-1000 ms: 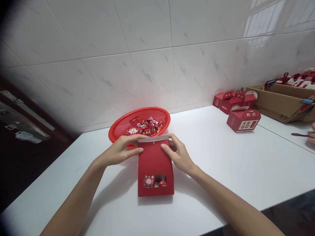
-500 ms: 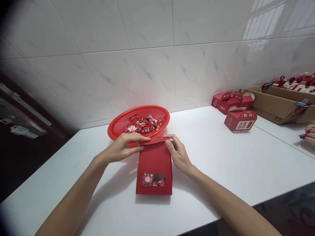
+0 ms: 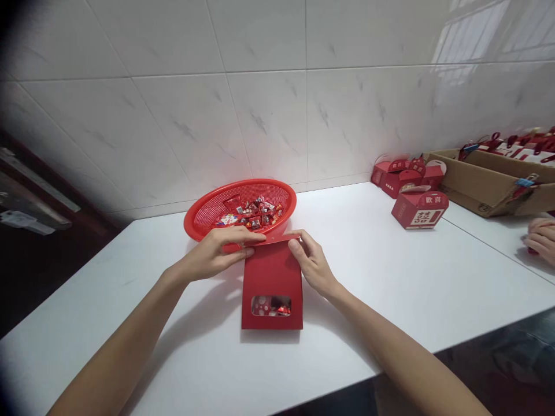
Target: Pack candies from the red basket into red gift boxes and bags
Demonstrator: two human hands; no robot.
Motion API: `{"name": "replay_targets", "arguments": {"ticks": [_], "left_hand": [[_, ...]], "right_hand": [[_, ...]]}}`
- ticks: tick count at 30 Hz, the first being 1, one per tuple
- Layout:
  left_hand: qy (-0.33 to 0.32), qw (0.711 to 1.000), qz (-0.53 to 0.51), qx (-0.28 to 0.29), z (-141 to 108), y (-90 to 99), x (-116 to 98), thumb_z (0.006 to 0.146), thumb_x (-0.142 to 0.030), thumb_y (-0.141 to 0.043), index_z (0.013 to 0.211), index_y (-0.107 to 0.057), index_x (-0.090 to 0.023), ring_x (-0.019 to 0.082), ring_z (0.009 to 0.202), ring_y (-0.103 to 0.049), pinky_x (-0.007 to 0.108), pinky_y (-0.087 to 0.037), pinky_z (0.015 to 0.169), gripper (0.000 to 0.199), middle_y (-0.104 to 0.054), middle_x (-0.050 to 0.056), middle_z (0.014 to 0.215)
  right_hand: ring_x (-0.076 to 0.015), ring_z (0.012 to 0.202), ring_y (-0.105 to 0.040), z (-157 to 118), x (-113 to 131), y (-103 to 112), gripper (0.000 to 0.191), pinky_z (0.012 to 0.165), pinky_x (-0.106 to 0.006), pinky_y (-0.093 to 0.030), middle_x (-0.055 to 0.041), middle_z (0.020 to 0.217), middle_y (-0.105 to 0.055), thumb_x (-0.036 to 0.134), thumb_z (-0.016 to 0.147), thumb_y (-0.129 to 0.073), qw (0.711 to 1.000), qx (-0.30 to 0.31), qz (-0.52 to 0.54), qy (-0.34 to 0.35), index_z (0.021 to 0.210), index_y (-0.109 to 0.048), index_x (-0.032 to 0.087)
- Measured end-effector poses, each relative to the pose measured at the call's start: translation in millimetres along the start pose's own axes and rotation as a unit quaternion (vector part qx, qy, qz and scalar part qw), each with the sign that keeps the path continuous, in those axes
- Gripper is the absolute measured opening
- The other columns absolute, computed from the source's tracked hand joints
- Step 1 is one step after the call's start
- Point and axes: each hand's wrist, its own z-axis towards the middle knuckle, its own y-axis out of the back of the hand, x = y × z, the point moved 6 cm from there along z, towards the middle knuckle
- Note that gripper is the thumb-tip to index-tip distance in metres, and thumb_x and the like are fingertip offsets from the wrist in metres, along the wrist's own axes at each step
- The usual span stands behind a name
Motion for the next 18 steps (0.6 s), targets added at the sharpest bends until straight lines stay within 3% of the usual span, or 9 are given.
{"name": "replay_targets", "arguments": {"ticks": [3, 9, 18], "left_hand": [[-0.009, 1.0, 0.01, -0.006, 0.0, -0.2, 1.1, 0.091, -0.011, -0.057, 0.119, -0.074, -0.024, 0.017, 0.084, -0.066, 0.029, -0.055, 0.076, 0.035, -0.073, 0.005, 0.093], [-0.015, 1.0, 0.013, -0.01, -1.9, -0.5, 4.7, 0.092, -0.013, -0.057, 0.118, -0.075, -0.026, 0.017, 0.083, -0.066, 0.028, -0.054, 0.074, 0.034, -0.071, 0.005, 0.093], [0.005, 1.0, -0.002, -0.005, -1.1, 0.6, 0.3, 0.091, -0.018, -0.059, 0.112, -0.077, -0.023, 0.016, 0.08, -0.066, 0.027, -0.053, 0.072, 0.028, -0.072, 0.005, 0.09]], "right_hand": [[-0.0189, 0.078, -0.062, 0.6, -1.5, -0.7, 0.047, 0.066, -0.029, -0.051, -0.0026, 0.089, -0.067, 0.068, 0.089, -0.057, 1.0, 0.009, 0.01, -0.014, 0.103, -0.062, 0.024], [-0.0156, 0.067, -0.051, -0.7, -0.9, -1.7, 0.046, 0.062, -0.027, -0.045, 0.0004, 0.074, -0.058, 0.066, 0.093, -0.052, 0.999, -0.008, 0.011, -0.045, 0.079, -0.06, 0.022], [-0.018, 0.079, -0.06, -6.0, 2.1, -3.9, 0.028, 0.069, -0.028, -0.049, -0.0011, 0.087, -0.066, 0.049, 0.093, -0.06, 0.999, -0.002, 0.024, -0.048, 0.092, -0.064, 0.022]]}}
